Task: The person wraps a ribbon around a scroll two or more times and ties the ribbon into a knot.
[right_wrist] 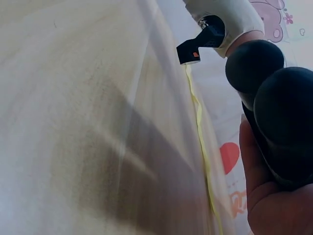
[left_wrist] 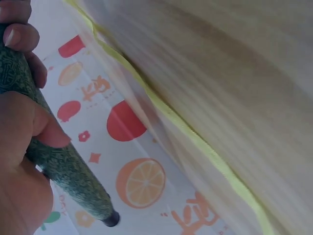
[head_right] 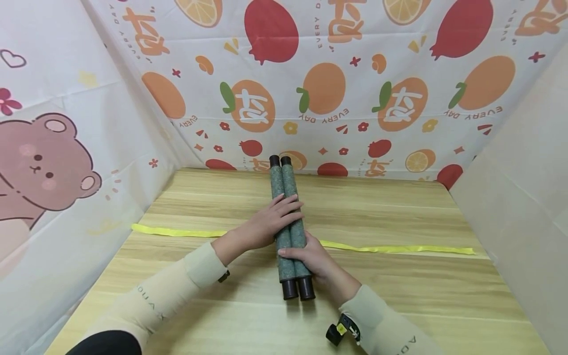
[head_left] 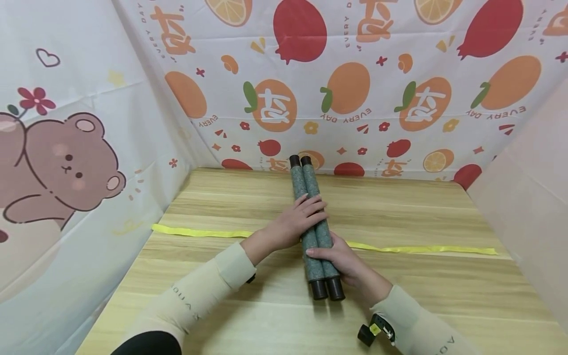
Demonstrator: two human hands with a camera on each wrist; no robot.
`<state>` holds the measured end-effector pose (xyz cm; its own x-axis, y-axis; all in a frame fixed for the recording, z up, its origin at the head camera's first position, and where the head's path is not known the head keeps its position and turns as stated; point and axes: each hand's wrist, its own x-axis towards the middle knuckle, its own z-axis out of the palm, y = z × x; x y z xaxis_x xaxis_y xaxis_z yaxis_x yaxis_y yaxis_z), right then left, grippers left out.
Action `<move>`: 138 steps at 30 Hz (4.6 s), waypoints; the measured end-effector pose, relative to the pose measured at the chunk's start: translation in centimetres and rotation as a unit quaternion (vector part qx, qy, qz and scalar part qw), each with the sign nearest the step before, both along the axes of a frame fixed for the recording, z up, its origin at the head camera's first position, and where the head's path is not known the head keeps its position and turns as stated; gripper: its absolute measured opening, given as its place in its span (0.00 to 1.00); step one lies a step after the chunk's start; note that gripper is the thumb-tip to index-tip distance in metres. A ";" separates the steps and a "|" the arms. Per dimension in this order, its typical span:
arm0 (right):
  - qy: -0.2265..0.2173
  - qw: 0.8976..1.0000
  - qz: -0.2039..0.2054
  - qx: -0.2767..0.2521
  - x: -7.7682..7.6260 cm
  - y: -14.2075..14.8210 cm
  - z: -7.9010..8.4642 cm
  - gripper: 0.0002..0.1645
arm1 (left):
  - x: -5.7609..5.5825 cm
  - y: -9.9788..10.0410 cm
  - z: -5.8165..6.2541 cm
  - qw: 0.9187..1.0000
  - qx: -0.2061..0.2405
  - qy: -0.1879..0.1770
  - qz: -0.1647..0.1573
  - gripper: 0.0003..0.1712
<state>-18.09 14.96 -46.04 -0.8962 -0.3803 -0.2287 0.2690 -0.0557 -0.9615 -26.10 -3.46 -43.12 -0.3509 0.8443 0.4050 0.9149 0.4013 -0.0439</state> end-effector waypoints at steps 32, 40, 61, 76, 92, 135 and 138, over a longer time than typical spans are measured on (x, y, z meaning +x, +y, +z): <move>0.016 0.998 0.015 -0.058 1.8 -0.2 0.2 0.39 | -2.3 1.9 1.1 0.639 0.476 -0.589 0.135 0.35; 0.017 0.996 0.043 -0.076 2.6 -0.8 0.1 0.39 | -3.4 1.9 1.4 0.535 0.564 -0.620 0.110 0.31; 0.033 0.998 -0.055 0.014 2.1 -1.2 0.0 0.37 | -1.8 3.7 0.2 0.551 0.519 -0.646 0.103 0.28; 0.085 0.988 -0.121 0.045 1.4 -1.5 -0.7 0.50 | -2.3 4.8 -1.5 0.588 0.474 -0.631 0.175 0.32; 0.111 0.979 -0.144 0.094 0.9 -0.6 -2.0 0.50 | -2.3 4.2 -1.4 0.587 0.421 -0.664 0.191 0.26; 0.196 0.902 -0.096 0.372 -0.4 1.4 -1.1 0.41 | -2.1 4.3 -2.4 0.812 0.196 -0.478 0.273 0.28; 0.198 0.900 -0.098 0.376 -0.4 1.6 -1.0 0.41 | -2.0 4.5 -2.1 0.819 0.191 -0.470 0.270 0.30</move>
